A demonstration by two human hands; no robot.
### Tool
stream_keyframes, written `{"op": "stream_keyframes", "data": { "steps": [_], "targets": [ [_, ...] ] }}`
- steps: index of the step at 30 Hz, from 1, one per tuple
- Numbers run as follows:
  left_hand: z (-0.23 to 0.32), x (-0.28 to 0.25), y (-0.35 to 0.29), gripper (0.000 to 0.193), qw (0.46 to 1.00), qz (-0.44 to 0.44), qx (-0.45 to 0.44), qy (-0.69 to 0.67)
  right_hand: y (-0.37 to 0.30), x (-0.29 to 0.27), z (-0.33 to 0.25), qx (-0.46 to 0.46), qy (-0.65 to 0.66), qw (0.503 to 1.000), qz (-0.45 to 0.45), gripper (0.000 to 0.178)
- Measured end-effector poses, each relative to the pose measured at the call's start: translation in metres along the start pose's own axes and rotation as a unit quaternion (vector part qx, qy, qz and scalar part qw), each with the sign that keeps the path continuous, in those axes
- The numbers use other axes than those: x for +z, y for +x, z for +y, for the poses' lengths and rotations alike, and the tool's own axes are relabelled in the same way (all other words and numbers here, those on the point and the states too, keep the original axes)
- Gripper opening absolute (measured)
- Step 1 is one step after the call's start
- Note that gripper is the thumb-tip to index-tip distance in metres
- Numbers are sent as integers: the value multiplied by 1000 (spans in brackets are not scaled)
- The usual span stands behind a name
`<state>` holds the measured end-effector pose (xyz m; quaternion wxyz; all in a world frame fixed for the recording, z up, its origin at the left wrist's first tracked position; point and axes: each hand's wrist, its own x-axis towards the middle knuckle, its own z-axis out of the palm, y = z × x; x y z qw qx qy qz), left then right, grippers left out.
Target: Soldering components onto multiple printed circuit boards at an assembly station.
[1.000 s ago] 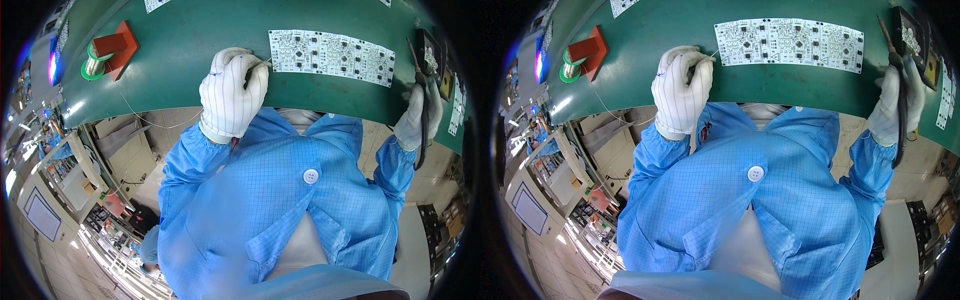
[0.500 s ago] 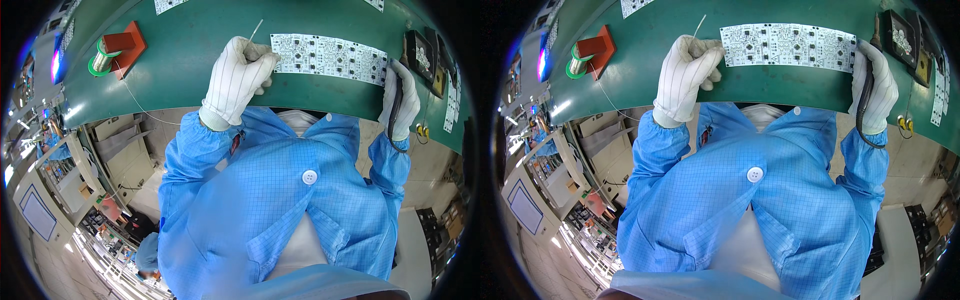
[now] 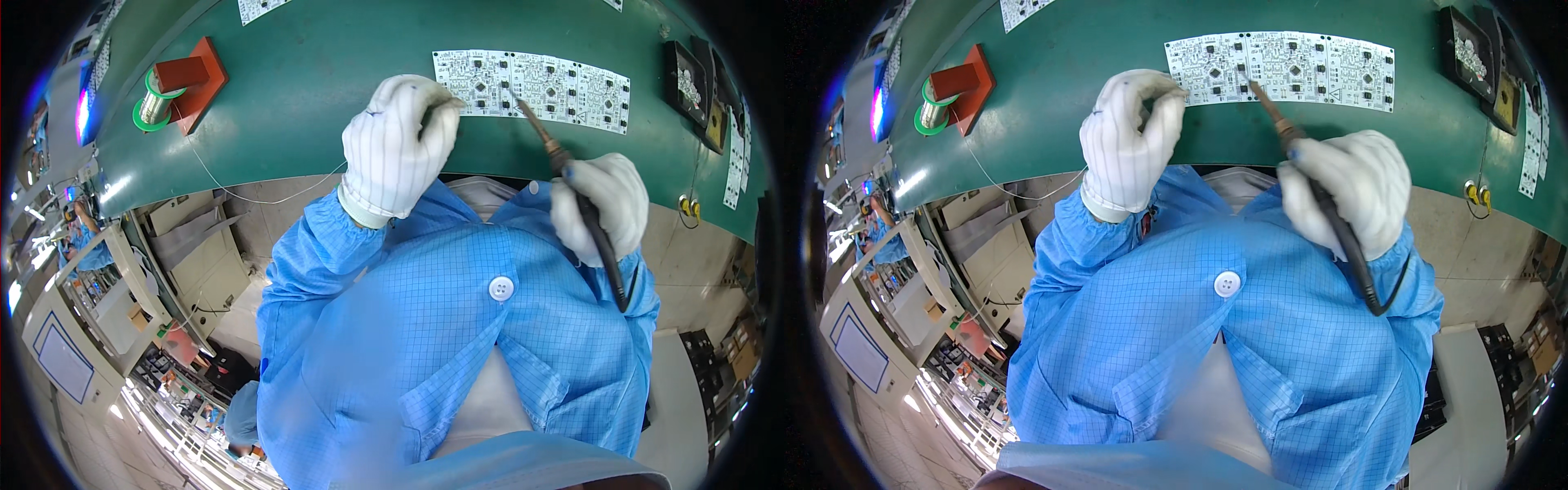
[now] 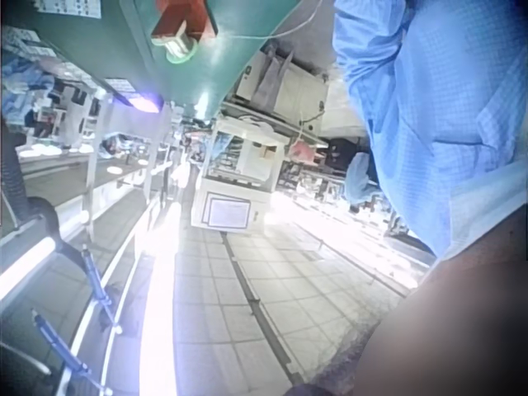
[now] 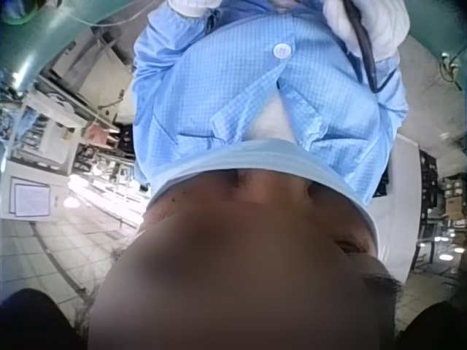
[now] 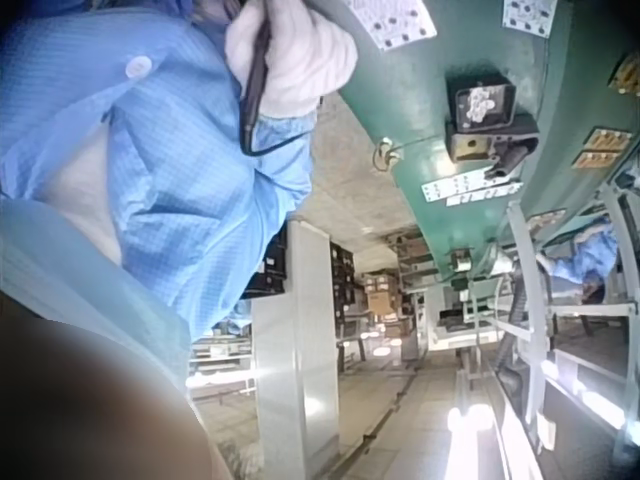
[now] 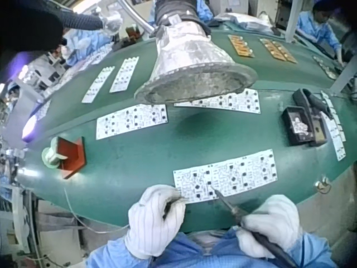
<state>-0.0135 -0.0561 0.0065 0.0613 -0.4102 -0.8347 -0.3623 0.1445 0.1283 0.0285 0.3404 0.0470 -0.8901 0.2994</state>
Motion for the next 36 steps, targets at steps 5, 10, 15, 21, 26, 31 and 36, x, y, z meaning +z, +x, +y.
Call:
{"op": "stream_keyframes", "data": {
  "steps": [5, 10, 15, 21, 26, 31, 36],
  "targets": [
    [-1, 9, 4, 17, 997, 16, 64, 34, -1, 16, -3, -6, -41, 999, 3, 32],
    [0, 14, 7, 16, 992, 21, 105, 61, -1, 18, -4, -5, -53, 999, 3, 31],
    [1, 16, 8, 18, 992, 13, 106, 60, -1, 16, -2, 3, -67, 998, -20, 30],
    [4, 15, 10, 20, 994, -5, 93, 61, 4, 22, 2, -22, -70, 997, 5, 28],
    [6, 17, 10, 18, 993, 2, 100, 66, 2, 17, 2, -5, -22, 1000, 2, 34],
    [4, 7, 11, 14, 998, 35, 41, 45, -9, -9, 14, 78, -23, 993, 86, 32],
    [9, -12, 16, 16, 973, -55, -203, -94, -8, -32, 44, 225, -150, 956, 111, 22]
  ]
}}
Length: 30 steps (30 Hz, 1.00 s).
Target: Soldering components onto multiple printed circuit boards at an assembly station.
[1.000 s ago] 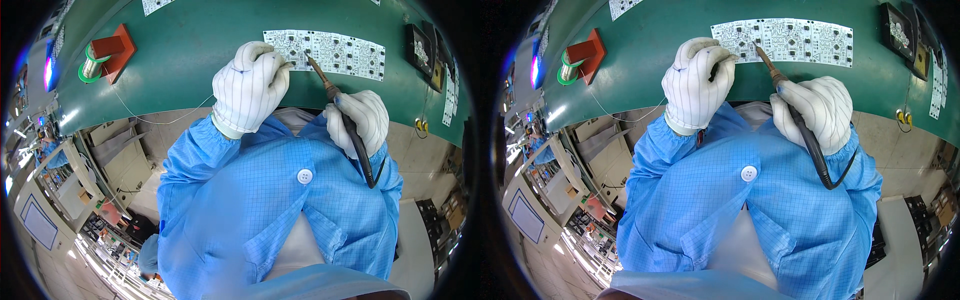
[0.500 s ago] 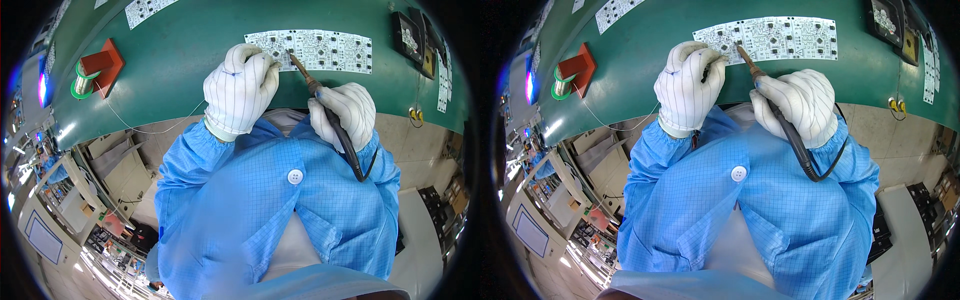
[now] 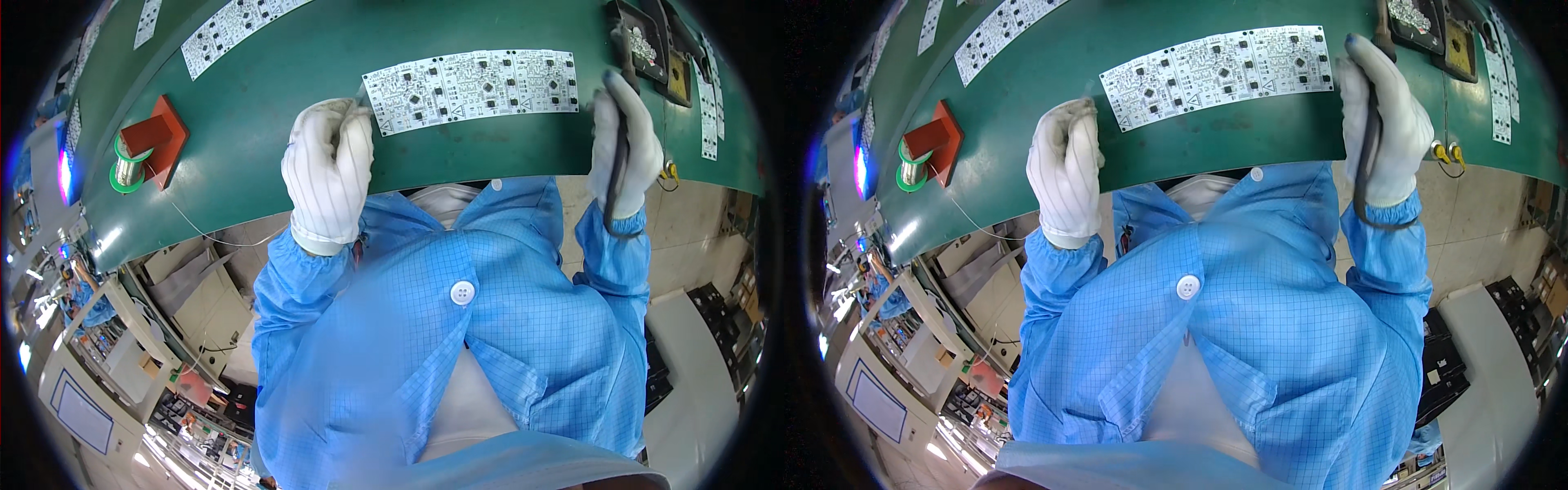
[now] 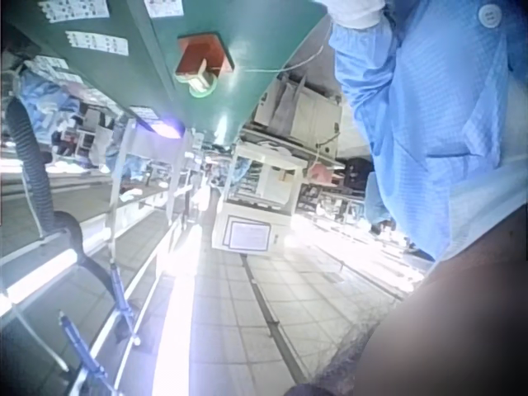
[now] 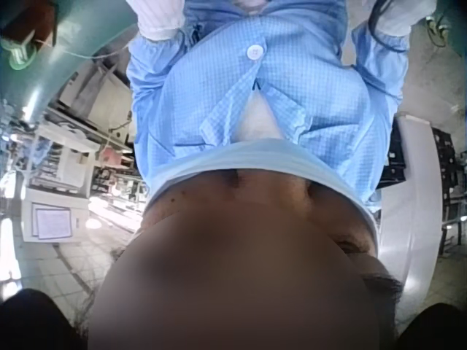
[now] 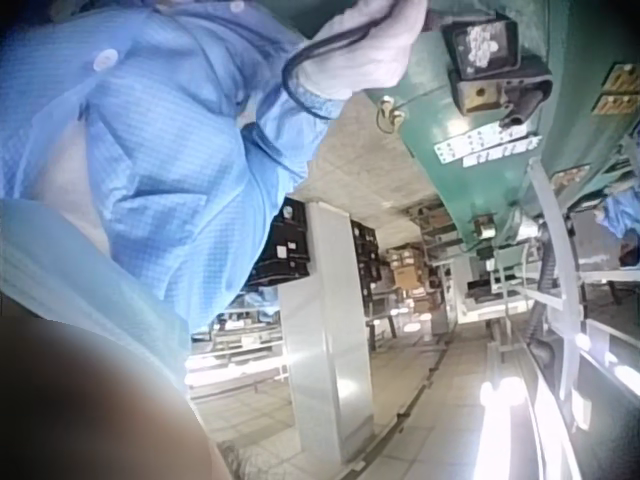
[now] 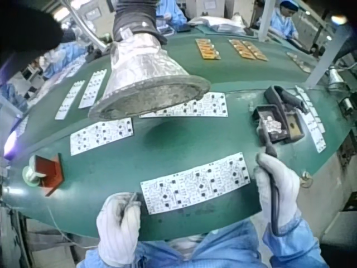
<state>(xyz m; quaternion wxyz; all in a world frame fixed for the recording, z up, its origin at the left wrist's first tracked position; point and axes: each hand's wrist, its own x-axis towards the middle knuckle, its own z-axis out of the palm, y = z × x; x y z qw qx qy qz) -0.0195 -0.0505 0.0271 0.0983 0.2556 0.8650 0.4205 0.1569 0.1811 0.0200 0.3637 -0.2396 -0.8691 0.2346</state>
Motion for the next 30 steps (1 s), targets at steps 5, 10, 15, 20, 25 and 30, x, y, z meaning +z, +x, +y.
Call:
{"op": "stream_keyframes", "data": {
  "steps": [5, 10, 15, 20, 25, 30],
  "targets": [
    [10, -2, 2, 19, 959, -38, -217, -181, -1, 12, 18, -27, -48, 996, -69, 19],
    [2, -7, 7, 25, 928, 32, -87, -360, -12, 17, 18, 155, 256, 954, -13, 38],
    [-1, -8, -3, 28, 934, 42, -44, -352, -10, 18, 21, 148, 268, 952, -17, 39],
    [1, -9, -3, 30, 924, 39, -30, -379, -10, 20, 23, 136, 267, 954, -22, 38],
    [3, -9, -3, 32, 926, 34, -12, -376, -9, 17, 24, 124, 261, 957, -37, 38],
    [9, -12, -8, 33, 924, 30, -33, -379, -9, 16, 23, 127, 254, 957, -52, 37]
  ]
}}
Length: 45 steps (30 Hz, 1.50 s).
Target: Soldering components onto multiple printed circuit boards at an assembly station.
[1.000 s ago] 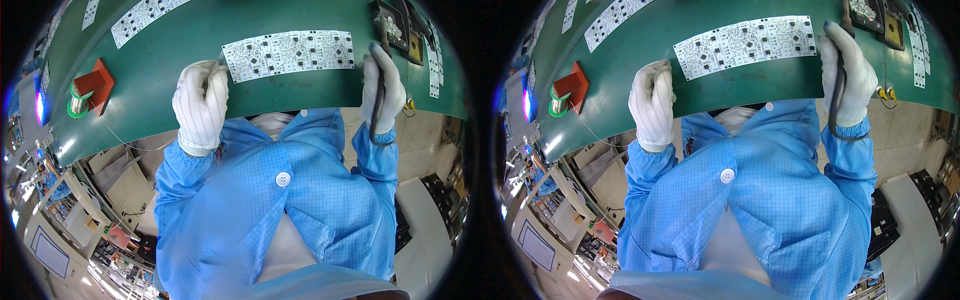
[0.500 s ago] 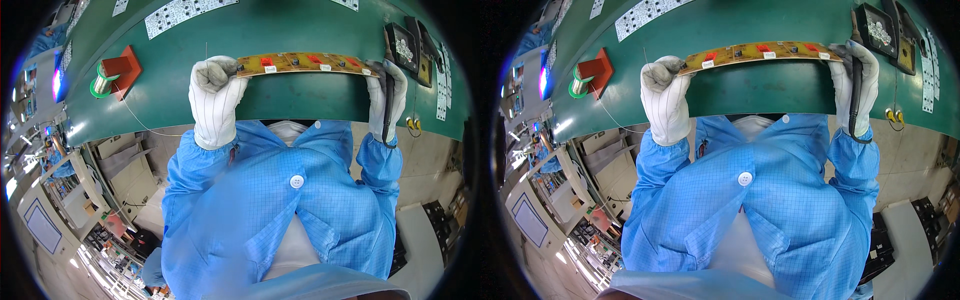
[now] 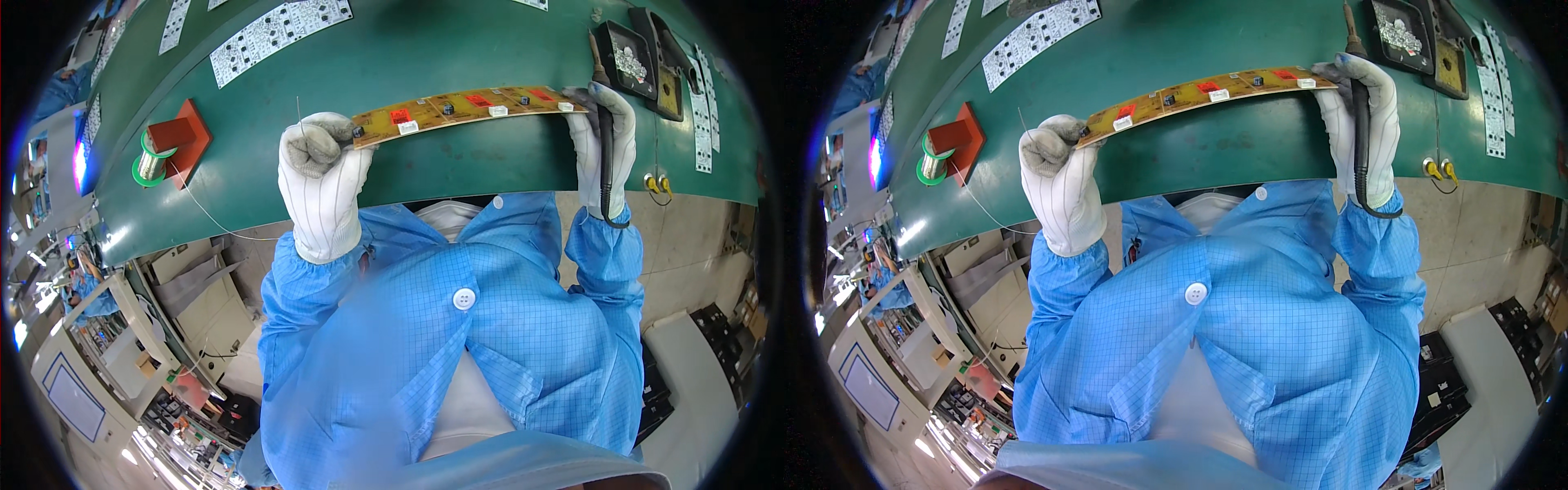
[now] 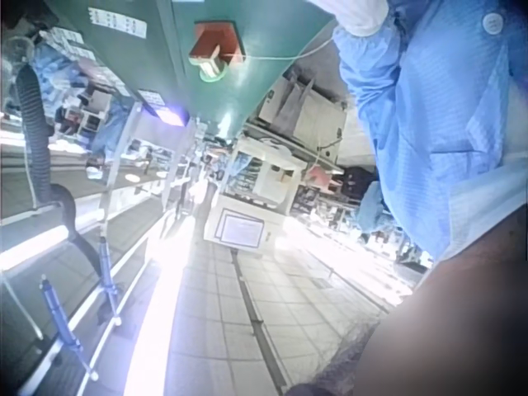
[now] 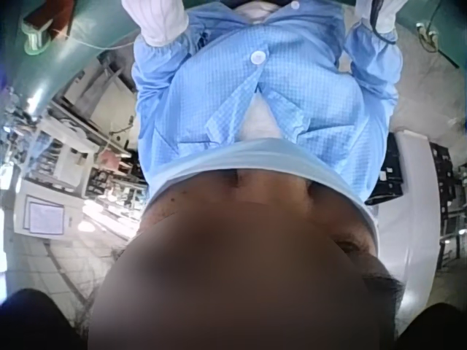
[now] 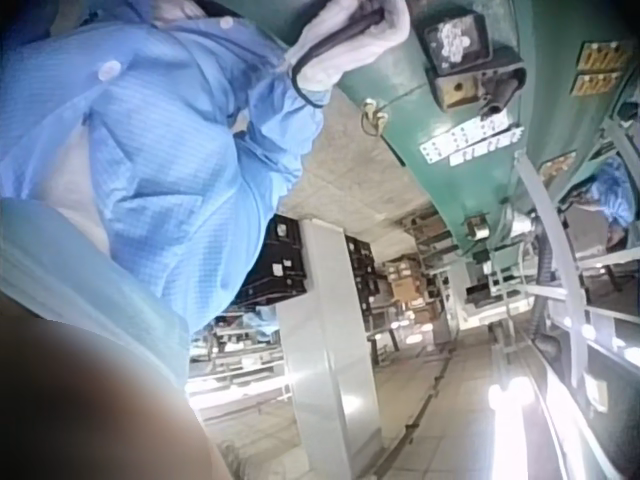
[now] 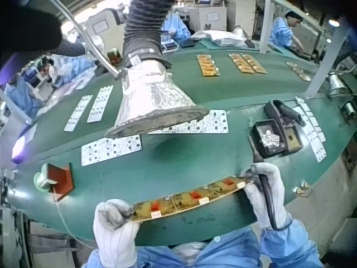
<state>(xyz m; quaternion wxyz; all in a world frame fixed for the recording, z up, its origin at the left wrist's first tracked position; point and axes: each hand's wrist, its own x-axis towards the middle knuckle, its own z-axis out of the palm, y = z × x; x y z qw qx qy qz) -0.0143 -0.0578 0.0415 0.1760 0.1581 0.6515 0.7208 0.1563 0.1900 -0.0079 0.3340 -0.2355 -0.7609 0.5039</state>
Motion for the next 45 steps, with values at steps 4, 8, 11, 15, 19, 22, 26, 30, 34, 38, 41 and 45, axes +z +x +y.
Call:
{"op": "stream_keyframes", "data": {
  "steps": [4, 8, 11, 15, 19, 22, 26, 30, 34, 38, 41, 45],
  "targets": [
    [10, 3, -6, 36, 999, 5, 16, 38, 1, 3, 0, -13, 10, 1000, 7, 37],
    [18, 4, -7, 35, 992, -38, 91, 81, 2, 3, -1, -19, 2, 1000, 10, 35],
    [18, 5, -7, 35, 981, -74, 149, 101, 2, 2, -2, -20, -3, 1000, 9, 34],
    [23, 0, -6, 35, 938, -96, 253, 218, 0, 4, -4, -21, -24, 999, 26, 33],
    [57, -31, -2, 21, 987, -23, -19, 160, 2, -2, -11, 9, -21, 1000, -13, 35],
    [101, -88, 19, 14, 942, -20, 118, 312, 16, -22, -15, -33, -80, 996, 10, 36],
    [118, -145, 41, 15, 879, 110, 256, 386, 27, -46, -23, 74, -203, 976, 0, 22],
    [100, -143, 113, 21, 890, 135, 220, 376, 46, -36, -35, -2, -245, 969, 41, 21],
    [47, -80, 236, 31, 983, 126, 100, 91, 87, -22, -51, -27, -263, 964, -10, 22],
    [3, -22, 308, 40, 984, 61, 160, 51, 128, -1, -38, -43, -236, 970, -32, 22],
    [10, -12, 300, 41, 981, -42, 107, 156, 178, 3, -15, -170, -311, 935, -16, 22],
    [62, -34, 225, 37, 955, -85, 157, 237, 270, 18, 18, -140, -391, 910, 11, 30]
  ]
}}
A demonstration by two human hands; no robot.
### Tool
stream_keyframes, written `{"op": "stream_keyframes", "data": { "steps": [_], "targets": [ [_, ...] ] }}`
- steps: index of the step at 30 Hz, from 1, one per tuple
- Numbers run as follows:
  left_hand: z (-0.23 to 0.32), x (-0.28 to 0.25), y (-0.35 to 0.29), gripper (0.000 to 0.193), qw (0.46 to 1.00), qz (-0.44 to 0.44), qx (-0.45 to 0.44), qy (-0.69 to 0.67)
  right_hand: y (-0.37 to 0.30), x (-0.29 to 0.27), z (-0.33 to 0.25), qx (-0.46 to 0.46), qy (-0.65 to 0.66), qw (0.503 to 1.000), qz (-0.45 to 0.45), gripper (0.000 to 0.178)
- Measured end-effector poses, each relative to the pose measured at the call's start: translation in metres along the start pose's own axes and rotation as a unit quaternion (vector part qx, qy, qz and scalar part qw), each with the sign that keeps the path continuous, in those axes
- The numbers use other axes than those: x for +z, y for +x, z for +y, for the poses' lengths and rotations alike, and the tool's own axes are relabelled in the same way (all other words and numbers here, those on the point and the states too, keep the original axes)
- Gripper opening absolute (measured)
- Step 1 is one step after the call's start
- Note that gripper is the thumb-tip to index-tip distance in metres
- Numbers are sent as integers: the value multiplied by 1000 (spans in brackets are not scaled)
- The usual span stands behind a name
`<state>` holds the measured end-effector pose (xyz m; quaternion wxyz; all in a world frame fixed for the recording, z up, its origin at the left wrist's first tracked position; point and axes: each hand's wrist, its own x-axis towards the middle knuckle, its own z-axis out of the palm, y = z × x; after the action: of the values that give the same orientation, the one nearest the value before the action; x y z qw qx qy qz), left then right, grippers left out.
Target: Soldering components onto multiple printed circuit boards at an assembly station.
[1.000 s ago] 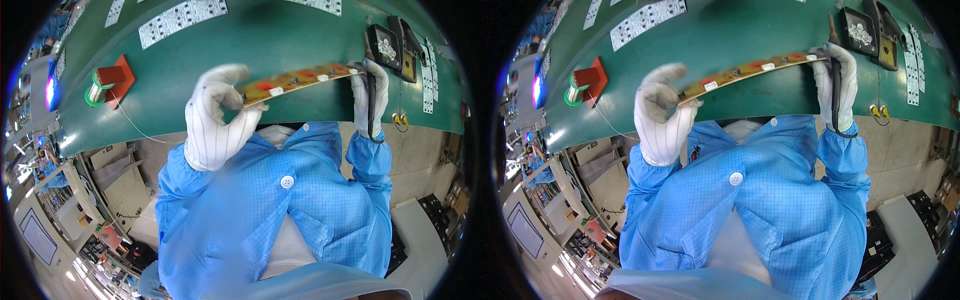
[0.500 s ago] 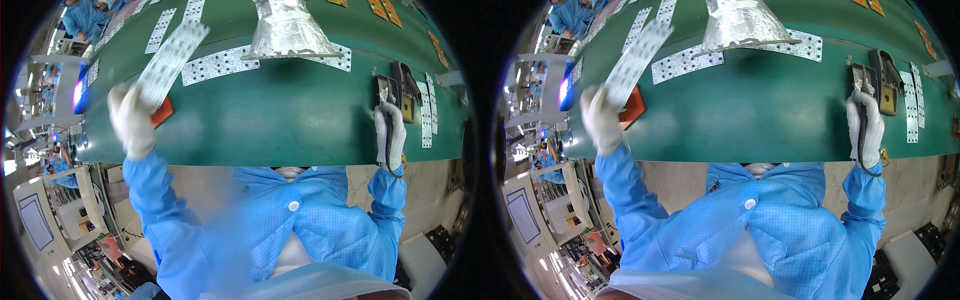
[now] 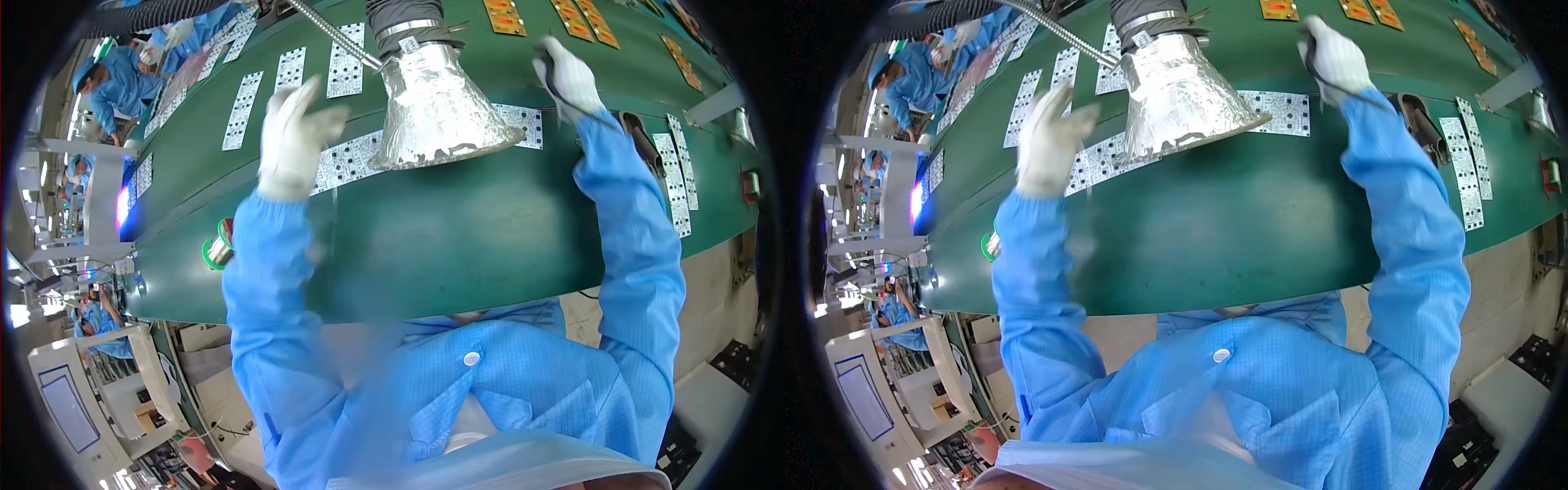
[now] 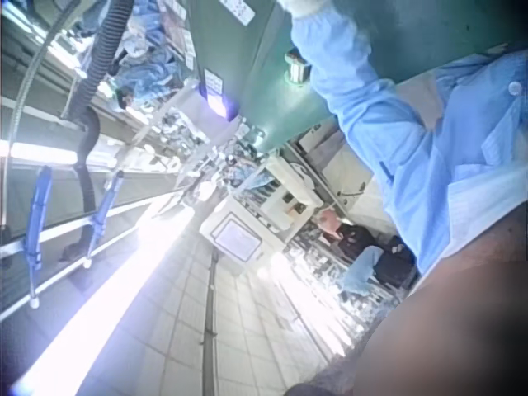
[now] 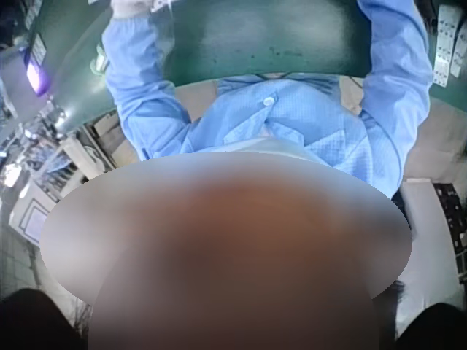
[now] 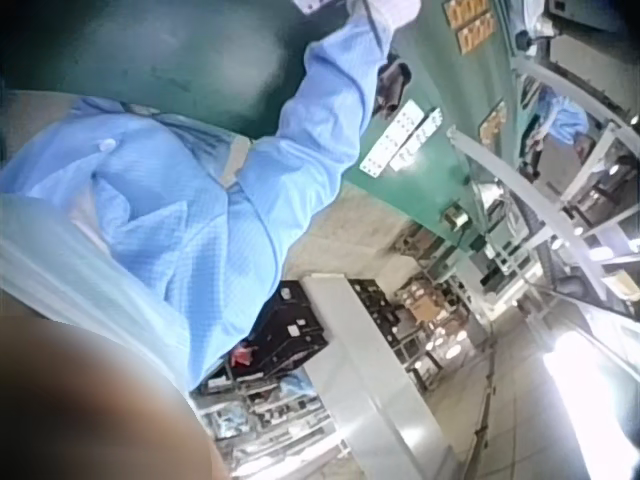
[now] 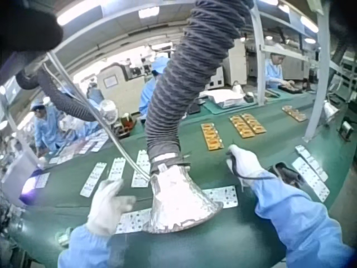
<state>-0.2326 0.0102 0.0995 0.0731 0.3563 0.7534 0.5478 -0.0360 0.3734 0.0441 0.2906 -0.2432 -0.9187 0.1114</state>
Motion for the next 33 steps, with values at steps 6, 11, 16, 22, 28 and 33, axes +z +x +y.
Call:
{"op": "stream_keyframes", "data": {
  "steps": [6, 11, 16, 22, 28, 33],
  "targets": [
    [59, -46, -130, 25, 935, -29, -297, -194, 77, 67, 9, -64, 116, 990, 38, 32],
    [45, -35, -193, 21, 895, 4, -437, -86, 106, 89, -14, 79, -153, 985, -1, 21],
    [34, -14, -203, 23, 946, -79, -310, -58, 106, 42, 3, 96, -152, 984, -2, 26],
    [44, 11, -204, 27, 929, -119, -312, -158, 19, -73, 24, 79, 358, 930, 35, 40],
    [46, 8, -220, 30, 924, -182, -305, -142, -185, -162, -18, 120, 425, 894, 72, 48],
    [52, 27, -224, 29, 937, -211, -279, -13, -293, -134, -76, 135, 347, 921, 113, 47]
  ]
}}
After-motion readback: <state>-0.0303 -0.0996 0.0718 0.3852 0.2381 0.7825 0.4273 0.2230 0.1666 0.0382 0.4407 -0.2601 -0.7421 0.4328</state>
